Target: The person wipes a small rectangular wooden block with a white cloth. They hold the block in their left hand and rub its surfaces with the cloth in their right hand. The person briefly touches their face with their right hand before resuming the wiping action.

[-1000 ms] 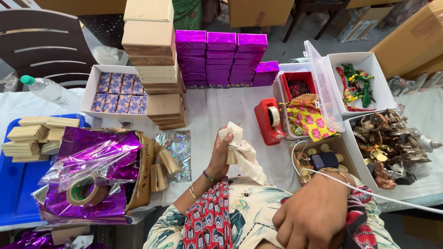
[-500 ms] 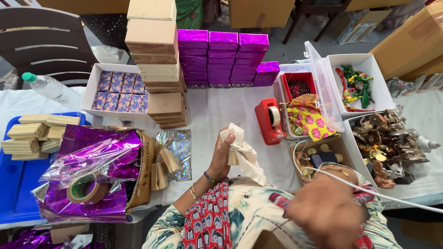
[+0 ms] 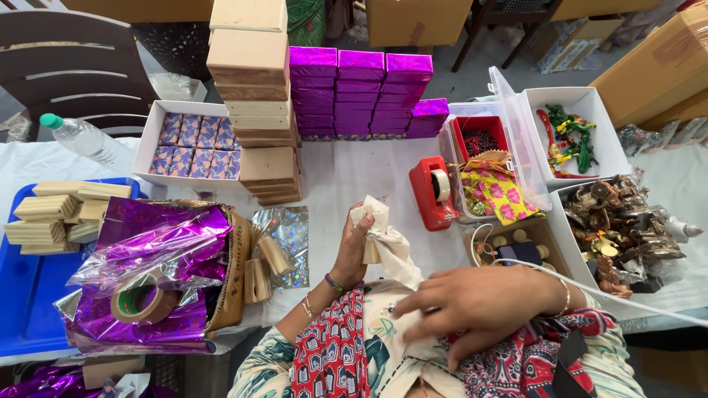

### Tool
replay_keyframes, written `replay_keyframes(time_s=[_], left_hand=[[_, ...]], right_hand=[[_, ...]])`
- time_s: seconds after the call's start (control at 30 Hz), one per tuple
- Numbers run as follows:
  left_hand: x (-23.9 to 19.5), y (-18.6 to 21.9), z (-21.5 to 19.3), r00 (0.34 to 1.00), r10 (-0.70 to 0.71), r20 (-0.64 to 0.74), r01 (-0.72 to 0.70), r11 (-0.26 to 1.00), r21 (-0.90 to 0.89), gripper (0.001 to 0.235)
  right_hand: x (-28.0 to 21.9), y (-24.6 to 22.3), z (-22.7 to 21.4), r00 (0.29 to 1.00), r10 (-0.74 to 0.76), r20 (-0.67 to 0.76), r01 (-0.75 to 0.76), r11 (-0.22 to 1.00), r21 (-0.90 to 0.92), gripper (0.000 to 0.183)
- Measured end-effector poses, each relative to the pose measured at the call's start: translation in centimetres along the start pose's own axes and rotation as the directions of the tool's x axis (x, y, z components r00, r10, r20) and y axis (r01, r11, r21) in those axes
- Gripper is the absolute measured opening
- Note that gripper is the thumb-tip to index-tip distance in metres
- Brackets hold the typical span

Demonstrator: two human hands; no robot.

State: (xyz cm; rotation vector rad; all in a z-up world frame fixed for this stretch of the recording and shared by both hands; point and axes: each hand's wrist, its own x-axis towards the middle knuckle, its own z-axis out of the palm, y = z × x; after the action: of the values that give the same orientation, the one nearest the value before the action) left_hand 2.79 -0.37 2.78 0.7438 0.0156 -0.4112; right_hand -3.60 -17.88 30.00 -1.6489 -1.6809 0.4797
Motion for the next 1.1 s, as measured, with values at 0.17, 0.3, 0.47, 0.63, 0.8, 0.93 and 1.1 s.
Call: replay_keyframes(time_s=[0.17,0.3,0.47,0.63,0.8,0.93,1.1], left_hand=[[0.2,0.0,-0.3,1.000,-0.001,0.007,0.001,1.000,0.014,0.056],[0.4,-0.4,-0.4,1.000,-0.015,0.018,0.014,1.000,0.015,0.057],[0.5,-0.4,-0.1,0.999,-0.051,0.018,0.050,0.998,0.029,0.058],[0.9,0.5,0.0,0.999,-0.050,-0.001,0.050,0.998,0.039,0.060],[4.1,1.4,-1.2,0.993,0.118,0.020,-0.119,0.992,0.043,0.056],[6.6,2.6,-1.0,0.991,0.132,-0.012,-0.132,0.991,0.033,0.054],[7.0,3.1,1.1,0.979,0.191,0.067,-0.191,0.982,-0.011,0.054]], right_hand=[[-3.9,2.6,3.2,0.940,0.301,0.160,-0.308,0.951,0.017,0.032],[-2.5,1.9,3.0,0.884,0.436,0.171,-0.443,0.897,0.003,0.014],[-0.3,1.1,2.6,0.981,0.019,0.191,-0.070,0.962,0.264,0.026],[-0.9,2.6,3.6,0.938,-0.274,0.214,0.177,0.905,0.386,0.017],[-0.1,3.7,1.9,0.996,-0.086,0.031,0.079,0.981,0.178,0.023],[-5.5,14.0,4.7,0.921,0.082,-0.380,-0.111,0.992,-0.054,0.037],[-4.6,18.1,6.1,0.453,0.409,-0.793,-0.655,0.755,0.015,0.067]])
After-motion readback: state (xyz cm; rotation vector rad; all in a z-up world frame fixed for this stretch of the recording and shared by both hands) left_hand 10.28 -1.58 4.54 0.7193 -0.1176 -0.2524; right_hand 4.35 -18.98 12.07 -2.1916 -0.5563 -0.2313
